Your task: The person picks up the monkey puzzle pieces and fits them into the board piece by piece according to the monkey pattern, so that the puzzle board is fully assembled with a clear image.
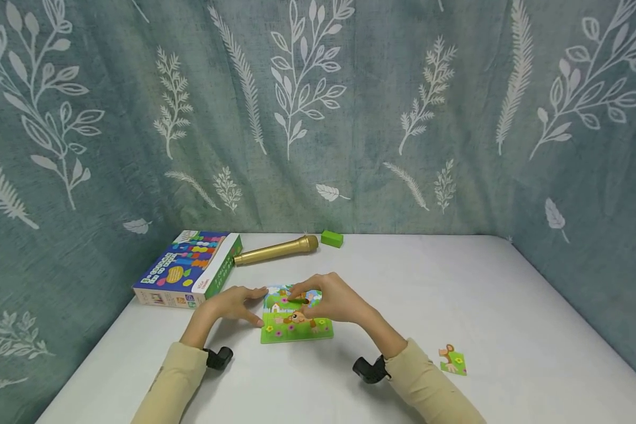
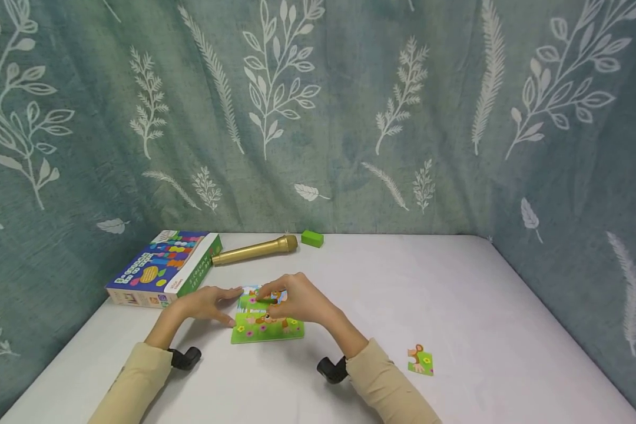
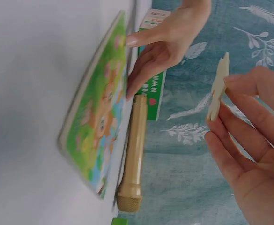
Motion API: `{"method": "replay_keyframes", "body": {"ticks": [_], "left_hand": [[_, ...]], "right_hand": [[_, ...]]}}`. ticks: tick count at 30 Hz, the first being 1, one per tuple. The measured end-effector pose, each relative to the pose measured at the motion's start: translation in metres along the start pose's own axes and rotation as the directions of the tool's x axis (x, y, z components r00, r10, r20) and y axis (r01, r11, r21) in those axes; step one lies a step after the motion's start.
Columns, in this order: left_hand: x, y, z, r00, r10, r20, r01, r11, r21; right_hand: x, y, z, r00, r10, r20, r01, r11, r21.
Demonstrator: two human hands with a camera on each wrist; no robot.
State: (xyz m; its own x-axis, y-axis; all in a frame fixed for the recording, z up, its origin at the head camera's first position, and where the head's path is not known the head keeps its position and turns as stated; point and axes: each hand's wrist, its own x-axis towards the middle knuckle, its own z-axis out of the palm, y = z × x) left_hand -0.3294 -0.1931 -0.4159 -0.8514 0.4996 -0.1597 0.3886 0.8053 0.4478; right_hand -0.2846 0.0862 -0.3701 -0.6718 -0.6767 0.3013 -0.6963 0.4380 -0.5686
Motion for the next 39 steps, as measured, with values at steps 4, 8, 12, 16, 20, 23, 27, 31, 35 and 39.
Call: {"method": "replay_keyframes", "body": {"ticks": [4, 8, 12, 16, 20, 23, 27, 31, 35, 39], "left_hand": [[0.0, -0.001, -0.003, 1.0, 0.002, -0.001, -0.002, 1.0, -0.001], [-0.001, -0.003, -0.004, 1.0, 0.009, -0.001, -0.009, 1.0, -0.012], [-0.001, -0.004, -0.005, 1.0, 0.0, 0.002, 0.0, 1.0, -0.005], [-0.002, -0.002, -0.003, 1.0, -0.003, -0.002, 0.003, 1.0, -0.008], [-0.004, 0.001, 0.0, 1.0, 0.008, 0.009, -0.007, 0.999, -0.036], [-0.006, 0.001, 0.003, 1.0, -0.007, 0.016, 0.008, 0.999, -0.045], [-0.008, 0.001, 0.005, 1.0, -0.01, 0.007, 0.011, 0.999, -0.046], [-0.007, 0.002, 0.004, 1.0, 0.001, 0.01, 0.0, 0.999, -0.046], [-0.004, 0.003, 0.003, 1.0, 0.015, 0.007, -0.015, 1.0, -0.028], [-0.002, 0.003, 0.0, 1.0, 0.021, 0.002, -0.021, 1.0, -0.015]], "right_hand": [[0.002, 0.009, 0.003, 1.0, 0.003, 0.029, -0.003, 1.0, -0.013], [0.003, 0.018, 0.007, 0.998, 0.019, 0.06, -0.02, 1.0, 0.012], [0.003, 0.024, 0.012, 0.995, 0.016, 0.102, -0.018, 1.0, 0.022], [0.001, 0.028, 0.017, 0.991, 0.009, 0.134, -0.011, 1.0, 0.014], [-0.003, 0.031, 0.023, 0.984, 0.038, 0.176, -0.035, 0.999, -0.018], [-0.006, 0.032, 0.026, 0.976, 0.047, 0.211, -0.041, 0.999, -0.034], [-0.007, 0.034, 0.028, 0.973, 0.029, 0.23, -0.017, 0.998, -0.053], [-0.007, 0.036, 0.031, 0.969, 0.023, 0.245, -0.009, 0.998, -0.057], [-0.006, 0.036, 0.033, 0.965, 0.019, 0.262, -0.004, 0.998, -0.055], [-0.002, 0.032, 0.032, 0.966, 0.006, 0.258, 0.017, 0.996, -0.087]]}}
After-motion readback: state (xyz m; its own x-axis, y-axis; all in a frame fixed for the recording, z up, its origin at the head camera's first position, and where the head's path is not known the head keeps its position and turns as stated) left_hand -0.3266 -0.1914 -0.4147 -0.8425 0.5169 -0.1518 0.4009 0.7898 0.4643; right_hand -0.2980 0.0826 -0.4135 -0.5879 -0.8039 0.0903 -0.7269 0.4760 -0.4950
